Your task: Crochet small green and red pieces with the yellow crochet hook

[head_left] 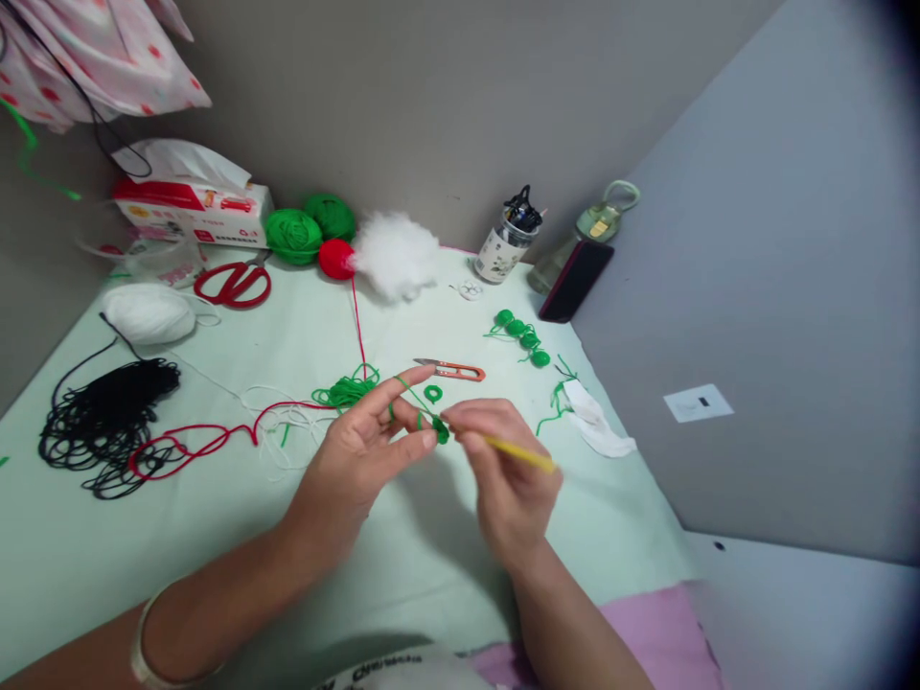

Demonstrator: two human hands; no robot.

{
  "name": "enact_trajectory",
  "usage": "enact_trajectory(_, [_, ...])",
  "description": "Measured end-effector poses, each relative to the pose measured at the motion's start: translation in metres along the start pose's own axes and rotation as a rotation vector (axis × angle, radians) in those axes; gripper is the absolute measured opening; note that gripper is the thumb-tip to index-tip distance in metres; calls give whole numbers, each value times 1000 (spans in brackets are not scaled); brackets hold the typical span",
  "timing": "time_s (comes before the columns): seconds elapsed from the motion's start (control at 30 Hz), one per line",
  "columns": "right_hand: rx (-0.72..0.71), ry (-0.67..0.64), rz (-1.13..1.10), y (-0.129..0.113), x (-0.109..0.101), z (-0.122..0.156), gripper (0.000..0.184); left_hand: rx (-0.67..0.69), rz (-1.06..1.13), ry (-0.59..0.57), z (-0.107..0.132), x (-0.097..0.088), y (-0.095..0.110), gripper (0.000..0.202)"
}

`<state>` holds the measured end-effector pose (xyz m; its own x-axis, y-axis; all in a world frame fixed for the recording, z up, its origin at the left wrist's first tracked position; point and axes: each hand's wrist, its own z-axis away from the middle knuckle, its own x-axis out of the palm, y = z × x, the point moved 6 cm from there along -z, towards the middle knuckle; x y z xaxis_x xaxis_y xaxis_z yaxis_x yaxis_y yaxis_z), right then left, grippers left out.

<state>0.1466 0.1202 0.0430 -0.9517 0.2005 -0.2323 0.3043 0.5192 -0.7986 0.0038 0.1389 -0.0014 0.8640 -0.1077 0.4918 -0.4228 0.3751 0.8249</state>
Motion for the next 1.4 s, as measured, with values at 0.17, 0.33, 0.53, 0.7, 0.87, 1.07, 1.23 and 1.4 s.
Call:
enact_trajectory(0.17, [-154,19,127,-11,3,7,39,-93,44,-37,1,7,-4,45])
enact_trajectory(0.33, [286,56,-404,19,-2,-2,17,-123,60,-59,-2,5,0,30])
enact_trajectory(0.53, [393,36,-564,25,-2,-5,17,-132,19,-26,-1,3,3,25])
enact_trajectory(0.7, [343,38,-492,20,-6,-5,19,-143,2,-20,0,3,4,23])
enact_trajectory(0.87, [193,26,-312,9,-9,-2,19,-122,-21,14,-1,0,4,25])
enact_trajectory(1.07, [-267,-91,58,-20,-5,6,28,-76,-18,34,-5,-4,3,29])
enact_trajectory(1.23, [-467,-161,403,-29,5,9,38,-137,63,-17,-3,1,-2,38])
enact_trajectory(1.4, [-497,-152,580,-28,10,11,42,-214,203,-69,-1,6,-5,36])
